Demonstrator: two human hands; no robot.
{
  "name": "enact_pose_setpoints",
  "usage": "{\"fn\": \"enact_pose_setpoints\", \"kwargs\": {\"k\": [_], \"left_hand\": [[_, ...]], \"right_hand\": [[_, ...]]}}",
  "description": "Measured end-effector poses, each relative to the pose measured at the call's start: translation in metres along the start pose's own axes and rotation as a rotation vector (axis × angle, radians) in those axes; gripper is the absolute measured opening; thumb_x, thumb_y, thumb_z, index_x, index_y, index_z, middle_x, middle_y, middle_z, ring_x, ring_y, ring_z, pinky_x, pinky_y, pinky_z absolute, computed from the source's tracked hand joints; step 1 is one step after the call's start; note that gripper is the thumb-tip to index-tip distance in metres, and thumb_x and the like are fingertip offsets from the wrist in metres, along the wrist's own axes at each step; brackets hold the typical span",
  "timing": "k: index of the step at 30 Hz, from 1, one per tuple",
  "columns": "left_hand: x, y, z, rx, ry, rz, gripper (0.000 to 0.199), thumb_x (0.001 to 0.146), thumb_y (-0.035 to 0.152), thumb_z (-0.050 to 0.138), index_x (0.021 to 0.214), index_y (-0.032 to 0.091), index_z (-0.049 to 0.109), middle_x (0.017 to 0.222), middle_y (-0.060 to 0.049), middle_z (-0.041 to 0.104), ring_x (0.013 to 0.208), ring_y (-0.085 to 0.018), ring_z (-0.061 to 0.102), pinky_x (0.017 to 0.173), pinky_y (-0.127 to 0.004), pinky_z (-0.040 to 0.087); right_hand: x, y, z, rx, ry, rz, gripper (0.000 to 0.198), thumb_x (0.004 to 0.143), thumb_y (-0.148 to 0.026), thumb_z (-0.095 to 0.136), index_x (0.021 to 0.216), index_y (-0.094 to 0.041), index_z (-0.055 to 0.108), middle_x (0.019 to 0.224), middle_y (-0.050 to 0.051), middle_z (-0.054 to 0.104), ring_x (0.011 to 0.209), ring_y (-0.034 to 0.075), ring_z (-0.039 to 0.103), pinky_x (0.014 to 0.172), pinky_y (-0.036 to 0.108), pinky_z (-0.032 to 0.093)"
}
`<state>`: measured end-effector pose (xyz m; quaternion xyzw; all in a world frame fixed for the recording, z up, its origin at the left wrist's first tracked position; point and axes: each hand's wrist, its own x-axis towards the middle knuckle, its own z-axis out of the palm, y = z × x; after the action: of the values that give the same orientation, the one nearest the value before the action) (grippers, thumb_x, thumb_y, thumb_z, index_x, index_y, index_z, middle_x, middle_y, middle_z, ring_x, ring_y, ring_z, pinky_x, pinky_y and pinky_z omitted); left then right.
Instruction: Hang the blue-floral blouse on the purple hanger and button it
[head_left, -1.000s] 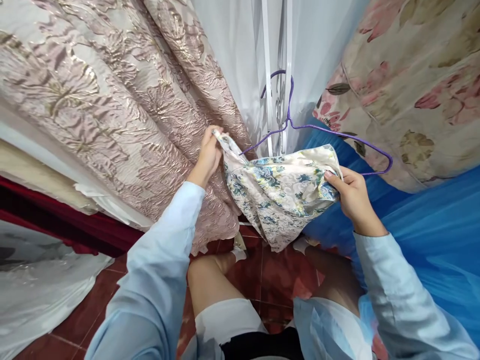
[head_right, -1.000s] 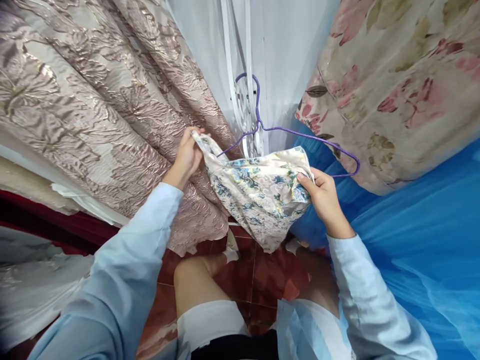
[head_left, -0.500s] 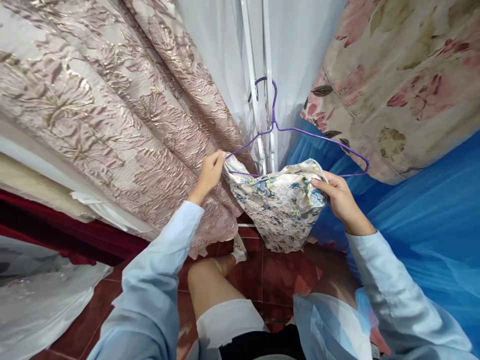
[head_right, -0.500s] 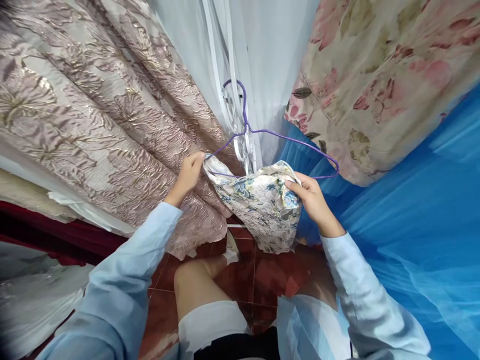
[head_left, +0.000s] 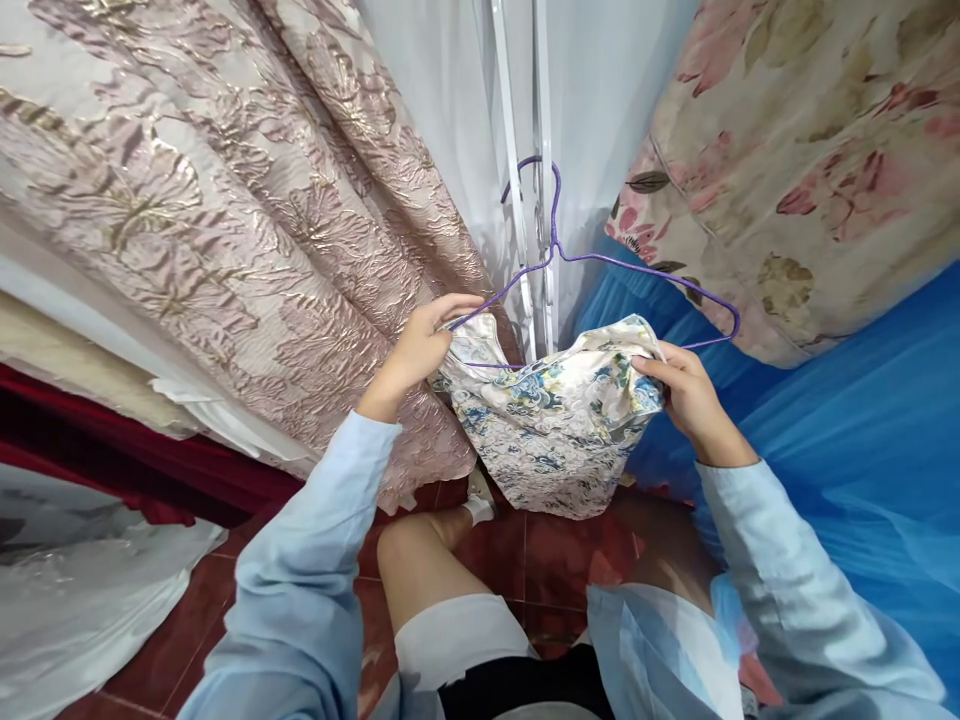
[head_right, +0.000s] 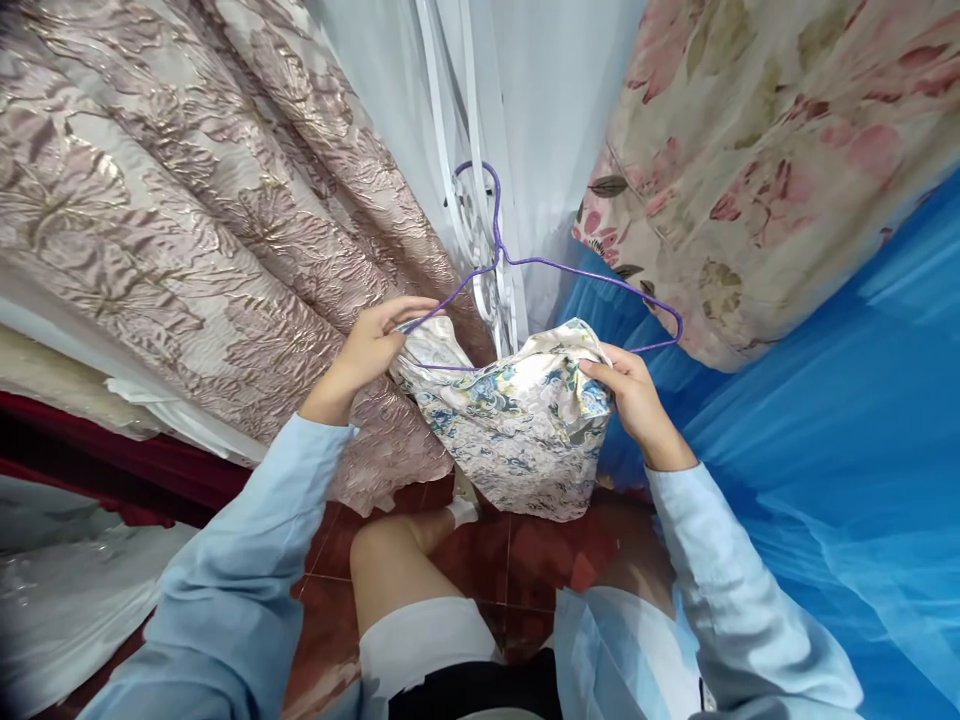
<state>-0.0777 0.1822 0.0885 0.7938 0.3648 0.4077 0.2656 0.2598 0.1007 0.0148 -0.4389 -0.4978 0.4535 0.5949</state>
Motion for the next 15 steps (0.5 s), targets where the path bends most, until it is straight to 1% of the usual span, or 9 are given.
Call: {"fn": "enact_pose_setpoints", "kwargs": {"k": [2, 4, 5, 6, 9, 12, 13, 14, 15], "left_hand": [[0.001, -0.004, 0.001, -0.18, 0.172, -0.042, 0.042, 0.078, 0.007, 0.05, 0.116, 0.016, 0.067, 0.115, -0.009, 0.074, 0.115, -0.024, 0.069, 0.106, -0.046, 0.053], [0.007, -0.005, 0.006, -0.321, 0.348, -0.044, 0.035, 0.081, 0.012, 0.054, 0.113, 0.017, 0.066, 0.116, -0.01, 0.074, 0.116, -0.026, 0.069, 0.107, -0.048, 0.053], [0.013, -0.004, 0.011, -0.373, 0.409, -0.03, 0.031, 0.082, 0.014, 0.056, 0.112, 0.018, 0.066, 0.118, -0.01, 0.073, 0.118, -0.027, 0.068, 0.109, -0.048, 0.051], [0.02, -0.001, 0.018, -0.411, 0.441, -0.011, 0.029, 0.084, 0.016, 0.058, 0.112, 0.019, 0.065, 0.121, -0.01, 0.072, 0.121, -0.028, 0.066, 0.111, -0.049, 0.049], [0.045, 0.01, 0.042, -0.419, 0.424, 0.076, 0.024, 0.089, 0.024, 0.06, 0.113, 0.021, 0.064, 0.125, -0.009, 0.069, 0.128, -0.027, 0.061, 0.116, -0.046, 0.044], [0.061, 0.014, 0.059, -0.283, 0.422, 0.154, 0.022, 0.094, 0.033, 0.056, 0.112, 0.023, 0.064, 0.124, -0.007, 0.068, 0.125, -0.024, 0.061, 0.112, -0.039, 0.045], [0.061, 0.012, 0.06, -0.218, 0.436, 0.144, 0.021, 0.096, 0.036, 0.053, 0.107, 0.023, 0.065, 0.119, -0.007, 0.069, 0.119, -0.022, 0.063, 0.106, -0.036, 0.048], [0.06, 0.008, 0.059, -0.146, 0.45, 0.111, 0.023, 0.097, 0.039, 0.05, 0.099, 0.022, 0.065, 0.109, -0.007, 0.071, 0.11, -0.021, 0.065, 0.099, -0.034, 0.05], [0.056, 0.002, 0.057, -0.065, 0.461, 0.064, 0.028, 0.098, 0.041, 0.048, 0.088, 0.02, 0.064, 0.095, -0.006, 0.071, 0.097, -0.019, 0.066, 0.089, -0.031, 0.051]], "right_hand": [[0.001, 0.0, 0.001, 0.03, -0.005, 0.012, 0.022, 0.07, -0.036, 0.081, 0.083, -0.019, 0.077, 0.076, -0.001, 0.072, 0.067, 0.016, 0.061, 0.062, 0.025, 0.045], [0.002, 0.003, 0.006, 0.059, -0.01, 0.033, 0.021, 0.069, -0.035, 0.081, 0.081, -0.018, 0.076, 0.072, -0.001, 0.071, 0.063, 0.014, 0.06, 0.059, 0.023, 0.044], [0.001, 0.005, 0.009, 0.07, -0.013, 0.044, 0.02, 0.068, -0.034, 0.082, 0.079, -0.018, 0.075, 0.07, -0.002, 0.069, 0.061, 0.014, 0.058, 0.057, 0.023, 0.043], [0.001, 0.007, 0.012, 0.078, -0.015, 0.052, 0.02, 0.069, -0.034, 0.081, 0.078, -0.018, 0.075, 0.068, -0.002, 0.068, 0.059, 0.013, 0.057, 0.055, 0.022, 0.042], [-0.004, 0.012, 0.018, 0.081, -0.015, 0.048, 0.02, 0.071, -0.036, 0.08, 0.078, -0.018, 0.074, 0.067, -0.002, 0.067, 0.057, 0.012, 0.055, 0.054, 0.022, 0.041], [-0.008, 0.012, 0.016, 0.033, -0.025, 0.01, 0.02, 0.074, -0.037, 0.079, 0.08, -0.018, 0.075, 0.071, -0.002, 0.069, 0.061, 0.014, 0.058, 0.057, 0.023, 0.044], [-0.01, 0.01, 0.013, 0.005, -0.044, -0.005, 0.021, 0.076, -0.038, 0.078, 0.083, -0.019, 0.076, 0.075, -0.001, 0.071, 0.065, 0.015, 0.061, 0.06, 0.024, 0.046], [-0.012, 0.008, 0.011, -0.03, -0.068, -0.027, 0.022, 0.078, -0.039, 0.077, 0.086, -0.019, 0.077, 0.08, -0.001, 0.072, 0.07, 0.017, 0.064, 0.064, 0.026, 0.049], [-0.015, 0.006, 0.008, -0.075, -0.094, -0.061, 0.022, 0.08, -0.04, 0.076, 0.089, -0.019, 0.077, 0.086, 0.001, 0.074, 0.078, 0.019, 0.067, 0.07, 0.028, 0.051]]}}
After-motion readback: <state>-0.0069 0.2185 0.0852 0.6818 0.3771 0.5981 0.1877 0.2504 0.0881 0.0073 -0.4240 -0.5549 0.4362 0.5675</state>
